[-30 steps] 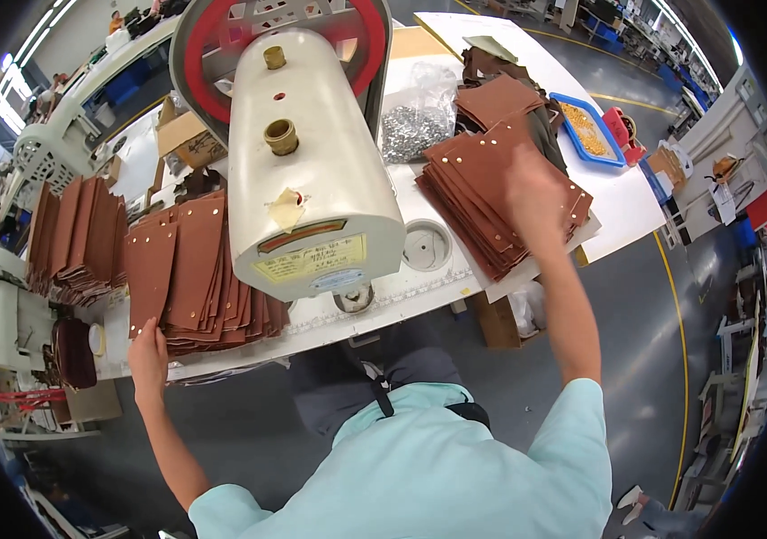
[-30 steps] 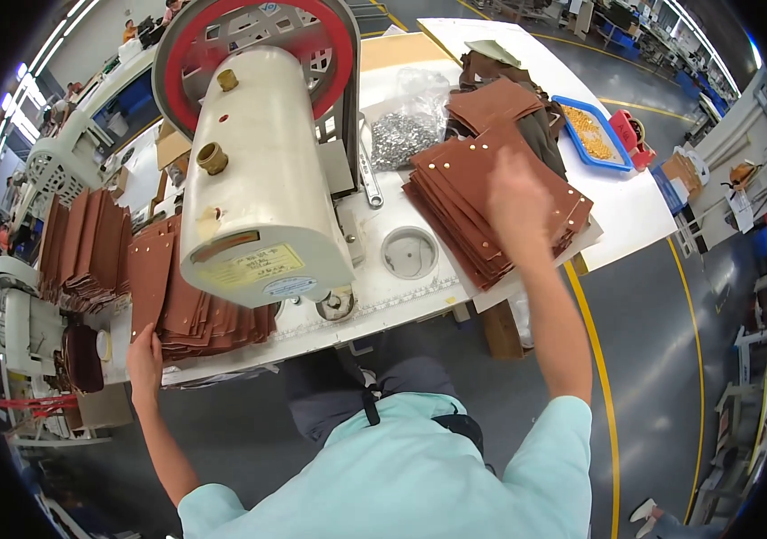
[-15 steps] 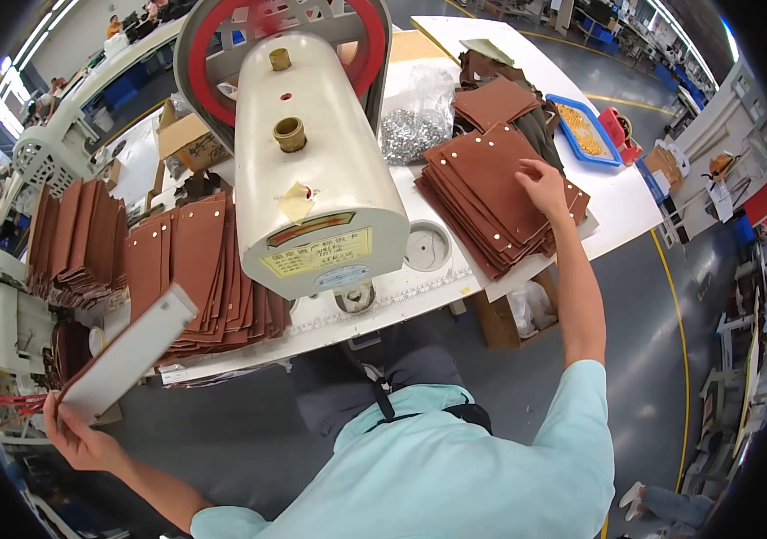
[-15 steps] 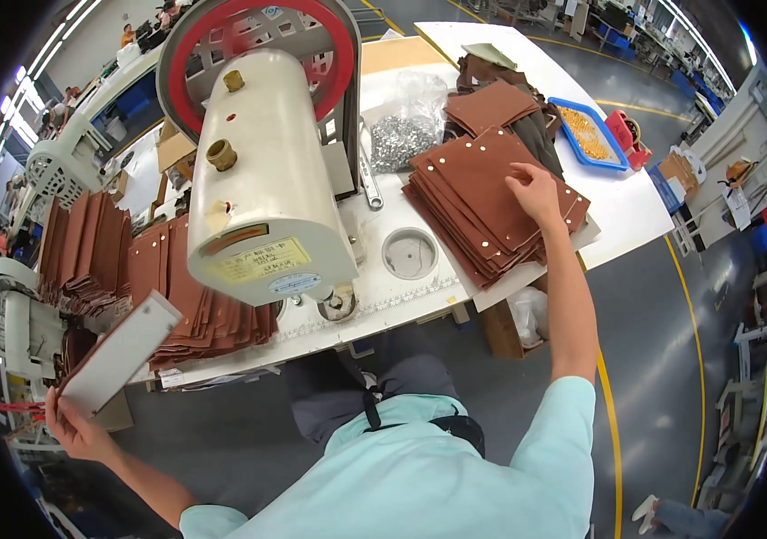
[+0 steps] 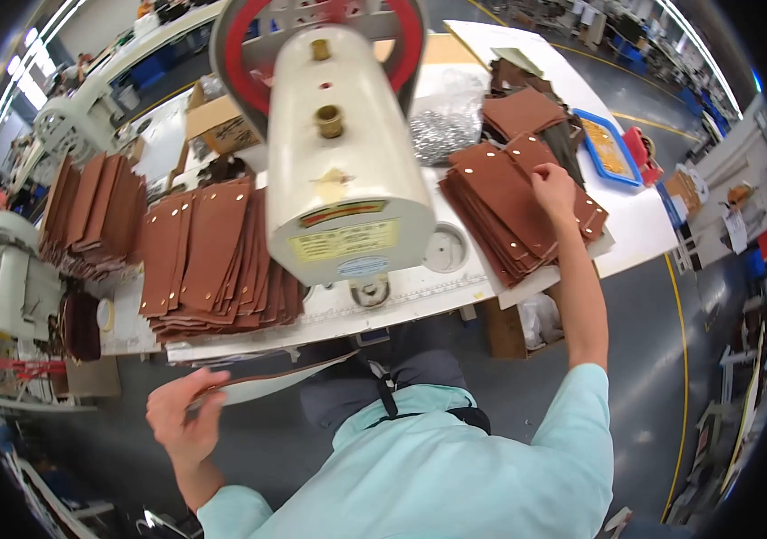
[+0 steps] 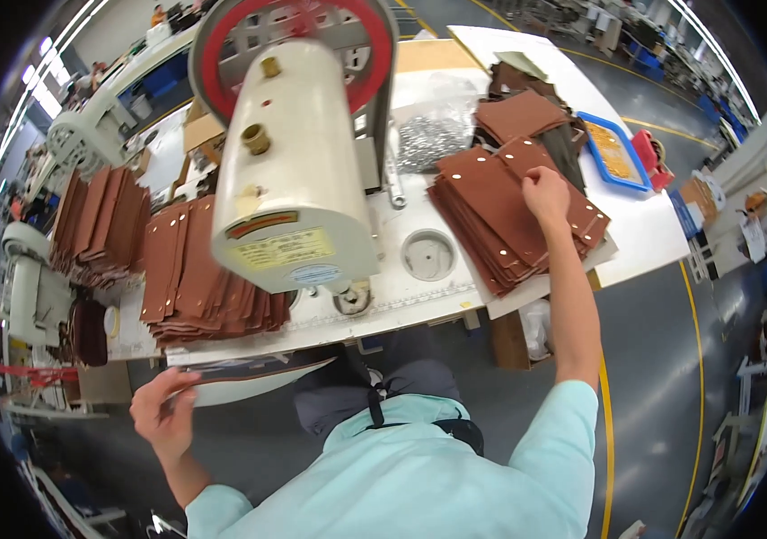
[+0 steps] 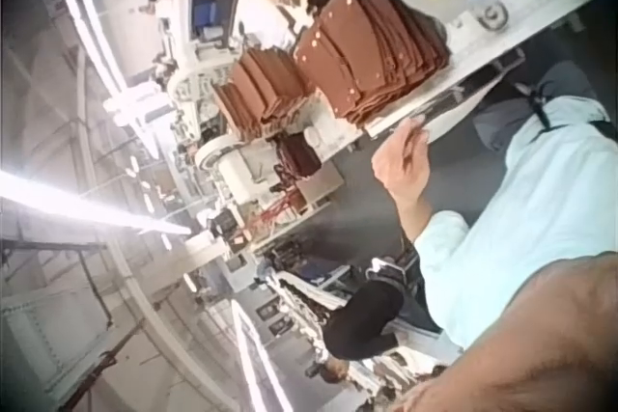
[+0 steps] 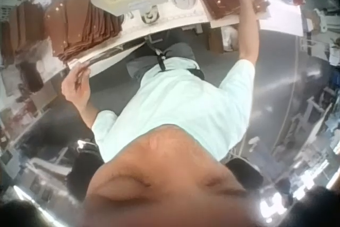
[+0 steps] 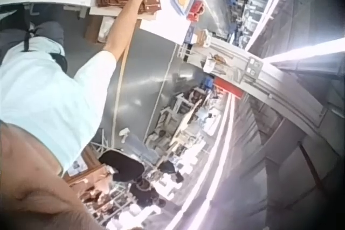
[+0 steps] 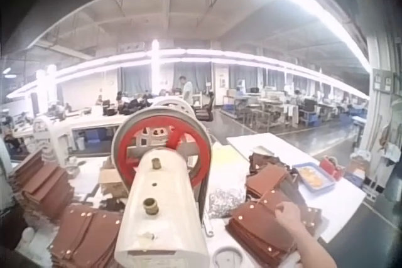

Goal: Using a press machine to punch holes or attach hardware to leather pieces.

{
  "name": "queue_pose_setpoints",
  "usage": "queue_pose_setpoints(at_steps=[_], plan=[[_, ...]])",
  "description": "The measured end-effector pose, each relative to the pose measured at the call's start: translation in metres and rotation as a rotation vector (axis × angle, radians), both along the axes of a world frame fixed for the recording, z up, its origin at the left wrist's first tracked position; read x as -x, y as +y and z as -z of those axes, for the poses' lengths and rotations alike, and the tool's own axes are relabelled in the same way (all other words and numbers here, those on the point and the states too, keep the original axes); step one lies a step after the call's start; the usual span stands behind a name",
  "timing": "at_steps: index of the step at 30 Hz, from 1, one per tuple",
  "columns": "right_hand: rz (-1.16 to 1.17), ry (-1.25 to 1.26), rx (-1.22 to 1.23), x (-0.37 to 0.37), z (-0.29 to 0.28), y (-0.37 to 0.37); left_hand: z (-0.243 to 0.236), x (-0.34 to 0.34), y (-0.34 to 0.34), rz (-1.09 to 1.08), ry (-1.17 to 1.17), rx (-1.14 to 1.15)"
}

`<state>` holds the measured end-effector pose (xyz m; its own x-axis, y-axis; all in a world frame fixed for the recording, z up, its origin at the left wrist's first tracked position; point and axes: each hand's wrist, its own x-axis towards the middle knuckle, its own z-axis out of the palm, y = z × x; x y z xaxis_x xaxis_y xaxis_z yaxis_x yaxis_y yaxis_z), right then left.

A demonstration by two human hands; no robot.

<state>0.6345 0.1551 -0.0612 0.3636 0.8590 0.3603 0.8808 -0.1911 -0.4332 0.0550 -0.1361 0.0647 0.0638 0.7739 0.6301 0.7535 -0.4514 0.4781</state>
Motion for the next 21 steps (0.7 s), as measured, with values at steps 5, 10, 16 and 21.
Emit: queue_pose_setpoints(at_steps=[5, 10, 16, 21], plan=[[-0.631, 0.541, 0.026, 0.11, -0.059, -0.111, -0.008, -0.037, 0.039, 0.286, 0.052, 0.241], [-1.295, 0.552, 0.3, 0.201, -0.076, -0.185, 0.029, -0.07, 0.067, 0.502, -0.194, 0.606], [-1.083, 0.886, 0.594, 0.261, -0.036, -0.207, 0.047, -0.092, 0.079, 0.503, -0.23, 0.909], [-0.743, 1.22, 0.486, 0.245, 0.024, -0.209, 0.115, -0.088, 0.084, 0.422, -0.544, 1.039]])
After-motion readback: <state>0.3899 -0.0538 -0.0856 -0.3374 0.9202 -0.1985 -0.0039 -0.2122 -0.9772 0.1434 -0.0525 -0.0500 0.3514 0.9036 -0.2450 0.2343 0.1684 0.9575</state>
